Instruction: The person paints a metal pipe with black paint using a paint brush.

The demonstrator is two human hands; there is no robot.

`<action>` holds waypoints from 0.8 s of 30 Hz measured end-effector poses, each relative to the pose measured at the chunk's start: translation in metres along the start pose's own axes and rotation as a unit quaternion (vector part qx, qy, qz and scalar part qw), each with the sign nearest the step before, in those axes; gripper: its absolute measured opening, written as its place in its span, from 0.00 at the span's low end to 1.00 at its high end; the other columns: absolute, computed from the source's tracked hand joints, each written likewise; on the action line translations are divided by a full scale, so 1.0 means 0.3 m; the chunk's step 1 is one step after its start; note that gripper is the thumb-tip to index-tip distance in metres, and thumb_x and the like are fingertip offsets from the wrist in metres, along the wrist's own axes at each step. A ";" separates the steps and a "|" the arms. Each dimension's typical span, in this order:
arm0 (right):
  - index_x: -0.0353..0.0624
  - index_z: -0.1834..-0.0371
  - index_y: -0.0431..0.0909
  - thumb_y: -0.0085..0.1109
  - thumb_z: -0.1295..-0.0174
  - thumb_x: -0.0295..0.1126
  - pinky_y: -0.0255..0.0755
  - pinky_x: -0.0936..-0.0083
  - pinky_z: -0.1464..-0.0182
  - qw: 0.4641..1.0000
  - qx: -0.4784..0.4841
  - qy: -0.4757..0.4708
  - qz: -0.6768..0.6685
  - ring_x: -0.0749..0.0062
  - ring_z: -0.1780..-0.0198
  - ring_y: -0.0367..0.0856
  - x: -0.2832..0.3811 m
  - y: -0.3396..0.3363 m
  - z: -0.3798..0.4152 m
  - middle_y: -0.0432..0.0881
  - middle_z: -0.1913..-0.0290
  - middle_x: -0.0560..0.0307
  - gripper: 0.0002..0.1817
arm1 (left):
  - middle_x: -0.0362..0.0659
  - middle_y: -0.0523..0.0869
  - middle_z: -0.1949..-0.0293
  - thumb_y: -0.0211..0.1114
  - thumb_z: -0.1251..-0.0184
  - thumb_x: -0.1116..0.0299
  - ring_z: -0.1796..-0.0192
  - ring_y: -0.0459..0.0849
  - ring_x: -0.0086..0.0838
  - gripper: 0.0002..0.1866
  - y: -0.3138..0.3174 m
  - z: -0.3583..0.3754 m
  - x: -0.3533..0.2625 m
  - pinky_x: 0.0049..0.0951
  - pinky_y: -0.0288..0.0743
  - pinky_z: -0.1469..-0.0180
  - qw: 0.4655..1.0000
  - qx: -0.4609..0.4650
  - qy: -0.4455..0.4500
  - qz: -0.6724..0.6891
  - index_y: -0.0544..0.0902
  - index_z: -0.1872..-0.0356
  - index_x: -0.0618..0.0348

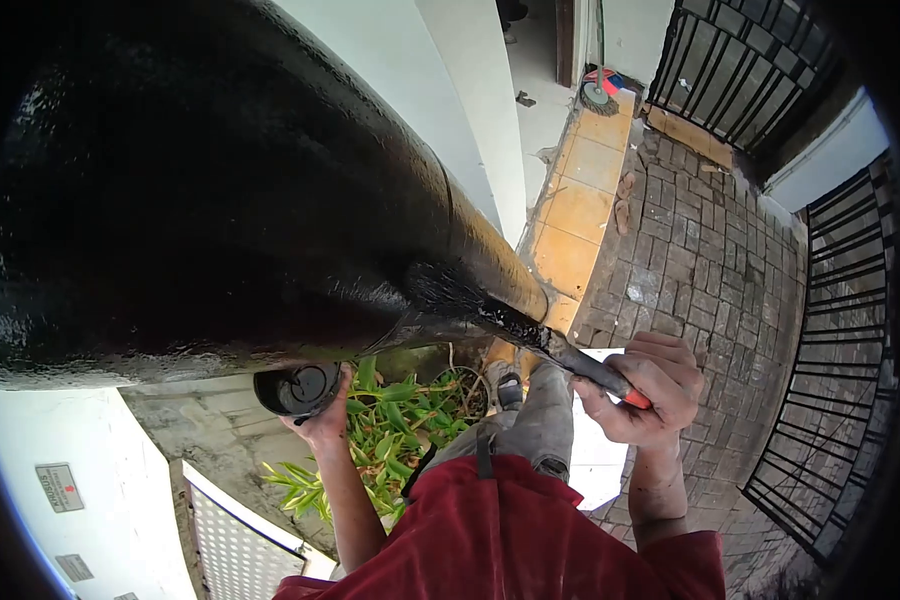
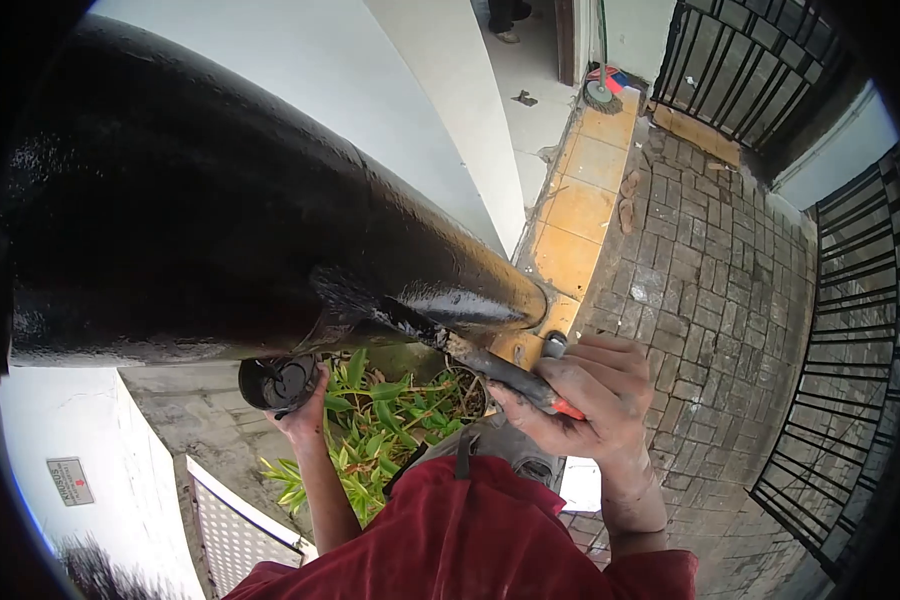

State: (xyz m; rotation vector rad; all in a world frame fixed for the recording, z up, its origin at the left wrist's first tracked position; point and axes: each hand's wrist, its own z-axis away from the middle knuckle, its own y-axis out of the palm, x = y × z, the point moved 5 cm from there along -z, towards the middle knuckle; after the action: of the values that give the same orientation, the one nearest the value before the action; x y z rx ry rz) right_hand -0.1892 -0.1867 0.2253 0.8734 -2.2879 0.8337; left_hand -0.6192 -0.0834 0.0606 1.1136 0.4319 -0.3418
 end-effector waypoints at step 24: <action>0.45 0.77 0.79 0.78 0.60 0.35 0.71 0.76 0.64 0.972 0.071 -0.121 0.188 0.72 0.80 0.77 0.075 -0.026 0.006 0.77 0.84 0.65 0.14 | 0.44 0.76 0.40 0.55 0.45 0.37 0.37 0.71 0.45 0.34 -0.181 0.057 -0.048 0.58 0.62 0.40 0.999 -0.044 0.022 0.023 0.77 0.42 0.46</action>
State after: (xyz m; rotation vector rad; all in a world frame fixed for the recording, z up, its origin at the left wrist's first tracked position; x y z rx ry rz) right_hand -0.1984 -0.2012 0.2418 0.6343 -2.6856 1.1187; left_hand -0.6545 -0.1203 0.0315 1.0455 0.4553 -0.2571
